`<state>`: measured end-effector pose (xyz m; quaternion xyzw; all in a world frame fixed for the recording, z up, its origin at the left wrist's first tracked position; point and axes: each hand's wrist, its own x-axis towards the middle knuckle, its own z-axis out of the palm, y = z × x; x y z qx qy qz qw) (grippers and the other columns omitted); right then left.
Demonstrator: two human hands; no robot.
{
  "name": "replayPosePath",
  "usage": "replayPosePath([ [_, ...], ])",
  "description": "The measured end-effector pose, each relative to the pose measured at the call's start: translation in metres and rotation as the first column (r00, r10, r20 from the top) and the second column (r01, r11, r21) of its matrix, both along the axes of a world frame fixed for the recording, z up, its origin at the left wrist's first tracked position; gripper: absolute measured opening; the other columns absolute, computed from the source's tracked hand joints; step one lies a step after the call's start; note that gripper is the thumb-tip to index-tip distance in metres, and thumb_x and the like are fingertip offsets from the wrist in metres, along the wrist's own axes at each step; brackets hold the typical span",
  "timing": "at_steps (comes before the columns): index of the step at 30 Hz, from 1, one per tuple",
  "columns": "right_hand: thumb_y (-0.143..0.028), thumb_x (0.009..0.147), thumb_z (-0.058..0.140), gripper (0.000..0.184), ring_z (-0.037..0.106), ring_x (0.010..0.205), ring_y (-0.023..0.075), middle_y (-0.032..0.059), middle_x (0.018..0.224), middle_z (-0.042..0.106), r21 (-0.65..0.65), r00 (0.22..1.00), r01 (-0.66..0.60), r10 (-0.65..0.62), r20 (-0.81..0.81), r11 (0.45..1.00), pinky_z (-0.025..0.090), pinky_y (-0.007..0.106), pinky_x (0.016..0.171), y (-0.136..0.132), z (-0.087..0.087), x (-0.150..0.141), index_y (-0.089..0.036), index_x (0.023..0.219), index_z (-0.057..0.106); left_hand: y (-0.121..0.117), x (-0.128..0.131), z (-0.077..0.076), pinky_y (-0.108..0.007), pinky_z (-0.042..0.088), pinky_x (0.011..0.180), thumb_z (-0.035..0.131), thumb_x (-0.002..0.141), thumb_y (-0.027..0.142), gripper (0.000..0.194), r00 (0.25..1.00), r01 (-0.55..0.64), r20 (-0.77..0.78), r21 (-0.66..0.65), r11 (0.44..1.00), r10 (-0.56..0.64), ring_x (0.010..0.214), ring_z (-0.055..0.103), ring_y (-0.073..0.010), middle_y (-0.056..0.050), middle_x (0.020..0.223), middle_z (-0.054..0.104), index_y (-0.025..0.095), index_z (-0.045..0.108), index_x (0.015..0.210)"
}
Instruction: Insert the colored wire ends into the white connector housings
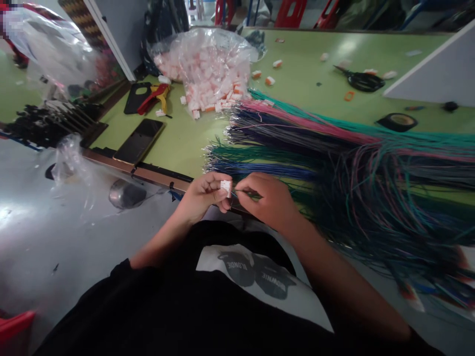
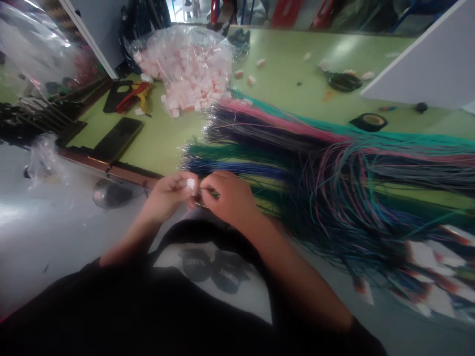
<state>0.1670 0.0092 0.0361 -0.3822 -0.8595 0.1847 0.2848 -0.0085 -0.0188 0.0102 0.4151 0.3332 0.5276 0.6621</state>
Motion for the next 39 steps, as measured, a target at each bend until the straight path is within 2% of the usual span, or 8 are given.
replayPosePath([
  [10,-0.015,0.076,0.051,0.020,0.048,0.061,0.0121,0.0001,0.059,0.057,-0.032,0.996,0.060,-0.057,0.069,0.998,0.034,0.025,0.062,-0.008,-0.007,-0.006,-0.020,0.057,0.055,-0.003,-0.001,-0.001,-0.018,0.051,0.047,0.081,0.070,0.030,0.033,0.994,-0.015,-0.107,-0.012,1.000,0.014,0.049,0.063,-0.0086,0.005,0.060,0.066,0.015,0.062,0.092],
  [15,-0.023,0.081,0.057,0.016,0.060,0.067,0.0133,-0.0007,0.074,0.071,-0.294,0.983,-0.140,0.169,0.074,0.945,0.039,0.025,0.063,0.019,0.019,0.017,-0.023,0.074,0.071,-0.001,-0.005,0.001,-0.018,0.049,0.045,0.079,0.074,0.030,0.028,0.988,0.110,-0.112,0.025,0.994,-0.107,0.047,0.061,-0.0082,0.004,0.060,0.065,0.015,0.064,0.092],
  [16,-0.023,0.082,0.057,0.017,0.062,0.070,0.0143,-0.0008,0.078,0.072,-0.294,0.986,-0.115,0.145,0.084,0.949,0.041,0.025,0.065,0.031,0.025,0.023,-0.024,0.077,0.073,0.000,-0.006,0.001,-0.018,0.048,0.045,0.079,0.074,0.030,0.027,0.987,0.129,-0.100,0.039,0.991,-0.124,0.047,0.061,-0.0079,0.004,0.062,0.065,0.016,0.064,0.092],
  [18,-0.018,0.081,0.055,0.019,0.063,0.075,0.0172,0.0014,0.081,0.073,-0.167,0.986,0.086,-0.060,0.156,0.982,0.041,0.028,0.068,0.059,0.031,0.031,-0.023,0.076,0.073,0.003,-0.008,0.003,-0.017,0.049,0.045,0.079,0.074,0.029,0.026,0.986,0.149,-0.083,0.052,0.988,-0.144,0.048,0.061,-0.0070,0.004,0.065,0.066,0.016,0.065,0.092],
  [20,-0.012,0.079,0.053,0.021,0.063,0.079,0.0214,0.0058,0.083,0.072,-0.025,0.929,0.272,-0.256,0.268,0.962,0.040,0.032,0.069,0.089,0.027,0.031,-0.021,0.074,0.072,0.005,-0.008,0.004,-0.017,0.049,0.046,0.079,0.074,0.028,0.025,0.983,0.170,-0.083,0.039,0.985,-0.166,0.048,0.060,-0.0065,0.003,0.067,0.066,0.017,0.065,0.091],
  [22,-0.012,0.080,0.054,0.020,0.063,0.084,0.0256,0.0107,0.090,0.072,0.045,0.864,0.350,-0.341,0.371,0.936,0.040,0.035,0.070,0.112,0.017,0.026,-0.019,0.079,0.073,0.006,-0.006,0.003,-0.017,0.048,0.045,0.078,0.075,0.027,0.023,0.978,0.195,-0.079,0.022,0.981,-0.192,0.049,0.060,-0.0066,0.003,0.068,0.066,0.017,0.065,0.091],
  [29,-0.012,0.079,0.055,0.023,0.060,0.087,0.0256,0.0119,0.100,0.070,0.115,0.819,0.400,-0.411,0.401,0.909,0.041,0.032,0.065,0.139,-0.013,0.013,-0.022,0.092,0.072,0.007,-0.003,-0.002,-0.017,0.049,0.045,0.078,0.075,0.028,0.023,0.975,0.217,-0.048,0.008,0.976,-0.216,0.050,0.061,-0.0073,0.002,0.069,0.066,0.018,0.065,0.090],
  [39,-0.017,0.079,0.057,0.011,0.060,0.083,0.0241,0.0089,0.085,0.069,0.066,0.880,0.394,-0.398,0.260,0.917,0.042,0.034,0.068,0.140,-0.009,0.025,-0.021,0.075,0.066,0.008,-0.004,-0.004,-0.018,0.048,0.046,0.077,0.076,0.027,0.023,0.978,0.208,-0.039,0.030,0.978,-0.207,0.051,0.063,-0.0080,0.003,0.070,0.066,0.018,0.065,0.092],
])
